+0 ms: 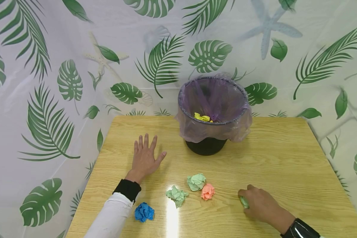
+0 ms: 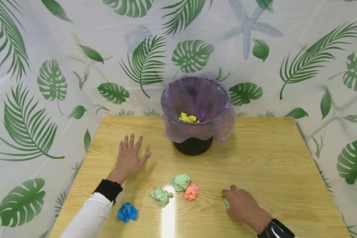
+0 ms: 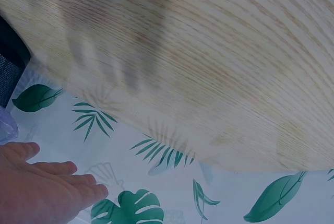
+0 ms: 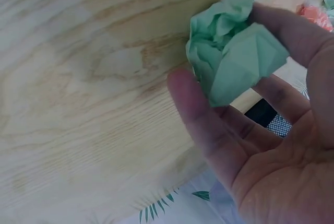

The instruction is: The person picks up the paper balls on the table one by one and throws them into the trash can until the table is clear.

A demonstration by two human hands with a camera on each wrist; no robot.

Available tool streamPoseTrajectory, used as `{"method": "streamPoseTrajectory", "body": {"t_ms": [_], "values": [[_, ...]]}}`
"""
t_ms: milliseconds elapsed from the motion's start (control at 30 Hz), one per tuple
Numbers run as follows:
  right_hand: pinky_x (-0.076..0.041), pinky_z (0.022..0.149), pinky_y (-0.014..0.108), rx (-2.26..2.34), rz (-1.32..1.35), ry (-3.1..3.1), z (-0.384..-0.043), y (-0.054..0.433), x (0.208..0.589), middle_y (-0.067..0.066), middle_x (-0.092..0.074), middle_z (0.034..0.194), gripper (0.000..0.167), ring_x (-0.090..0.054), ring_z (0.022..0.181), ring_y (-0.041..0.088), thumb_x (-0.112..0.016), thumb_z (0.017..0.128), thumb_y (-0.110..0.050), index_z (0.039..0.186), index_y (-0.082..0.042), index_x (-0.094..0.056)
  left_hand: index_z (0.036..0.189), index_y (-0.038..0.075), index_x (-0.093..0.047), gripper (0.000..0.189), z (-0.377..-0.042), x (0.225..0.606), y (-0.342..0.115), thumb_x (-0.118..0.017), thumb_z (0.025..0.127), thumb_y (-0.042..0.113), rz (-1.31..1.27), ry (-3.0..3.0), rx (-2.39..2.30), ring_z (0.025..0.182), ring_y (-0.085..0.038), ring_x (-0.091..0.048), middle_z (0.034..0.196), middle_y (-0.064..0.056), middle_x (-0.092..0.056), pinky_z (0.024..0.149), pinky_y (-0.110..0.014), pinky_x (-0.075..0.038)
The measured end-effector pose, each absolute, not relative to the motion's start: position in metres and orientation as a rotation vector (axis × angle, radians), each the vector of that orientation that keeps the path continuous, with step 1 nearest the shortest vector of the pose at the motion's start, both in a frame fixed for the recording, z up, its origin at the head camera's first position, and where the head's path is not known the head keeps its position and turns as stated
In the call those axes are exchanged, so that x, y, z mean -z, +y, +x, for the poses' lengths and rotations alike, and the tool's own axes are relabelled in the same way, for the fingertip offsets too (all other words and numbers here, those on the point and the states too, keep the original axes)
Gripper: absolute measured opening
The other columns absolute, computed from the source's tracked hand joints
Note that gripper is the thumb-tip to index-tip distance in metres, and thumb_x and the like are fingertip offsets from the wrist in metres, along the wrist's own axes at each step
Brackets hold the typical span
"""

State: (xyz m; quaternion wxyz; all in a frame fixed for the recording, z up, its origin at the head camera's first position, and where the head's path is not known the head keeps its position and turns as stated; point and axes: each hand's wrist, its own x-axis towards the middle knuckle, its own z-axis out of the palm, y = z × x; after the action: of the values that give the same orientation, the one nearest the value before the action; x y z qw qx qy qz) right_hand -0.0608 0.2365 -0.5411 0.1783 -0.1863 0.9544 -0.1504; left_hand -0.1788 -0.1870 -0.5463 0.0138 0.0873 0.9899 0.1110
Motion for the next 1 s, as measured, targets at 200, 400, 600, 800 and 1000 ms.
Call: {"method": "streamPoseTrajectory", "body": {"t_ms": [200,400,600,800,1000], "values": [[-0.057,0.058,0.032,0.463,-0.537,2.720,-0.061,0.237,0.544,0.004,-0.060,0.086,0.040,-0.061,0.071,0.014,-0.092,0.066,0.002,0.100,-0.010,-0.076,0.166,0.017,-0.017,0.084,-0.178,0.545,-0.187,-0.037,0.103,0.068,0.274,3.084,-0.365,0.156,-0.044,0.004,0.170,-0.023,-0.005,0.124,-0.058,0.002],[-0.058,0.058,0.031,0.502,-0.619,2.751,-0.063,0.241,0.540,0.005,-0.063,0.083,0.035,-0.064,0.071,0.015,-0.090,0.068,0.005,0.096,-0.009,-0.076,0.166,0.016,-0.020,0.083,-0.178,0.546,-0.187,-0.037,0.103,0.067,0.281,3.083,-0.387,0.156,-0.045,0.001,0.169,-0.024,-0.009,0.124,-0.060,0.000],[-0.058,0.058,0.028,0.500,-0.716,2.823,-0.076,0.245,0.515,0.007,-0.066,0.087,0.038,-0.065,0.073,0.015,-0.091,0.071,0.001,0.105,-0.006,-0.076,0.166,0.016,-0.021,0.082,-0.175,0.549,-0.188,-0.038,0.103,0.067,0.285,3.071,-0.431,0.156,-0.045,0.000,0.168,-0.025,-0.012,0.124,-0.060,0.000],[-0.056,0.059,0.031,0.478,-0.747,2.908,-0.093,0.245,0.475,0.010,-0.068,0.094,0.040,-0.067,0.078,0.019,-0.090,0.074,-0.002,0.111,-0.007,-0.076,0.166,0.016,-0.021,0.082,-0.173,0.550,-0.188,-0.038,0.103,0.066,0.297,3.068,-0.426,0.155,-0.046,-0.002,0.168,-0.026,-0.014,0.124,-0.061,0.000],[-0.058,0.061,0.036,0.520,-0.859,3.046,-0.111,0.247,0.434,0.012,-0.070,0.095,0.044,-0.069,0.080,0.025,-0.092,0.070,-0.004,0.112,-0.006,-0.076,0.165,0.014,-0.026,0.081,-0.173,0.553,-0.189,-0.041,0.103,0.065,0.302,3.097,-0.421,0.155,-0.048,-0.006,0.167,-0.026,-0.018,0.123,-0.062,-0.004]]}}
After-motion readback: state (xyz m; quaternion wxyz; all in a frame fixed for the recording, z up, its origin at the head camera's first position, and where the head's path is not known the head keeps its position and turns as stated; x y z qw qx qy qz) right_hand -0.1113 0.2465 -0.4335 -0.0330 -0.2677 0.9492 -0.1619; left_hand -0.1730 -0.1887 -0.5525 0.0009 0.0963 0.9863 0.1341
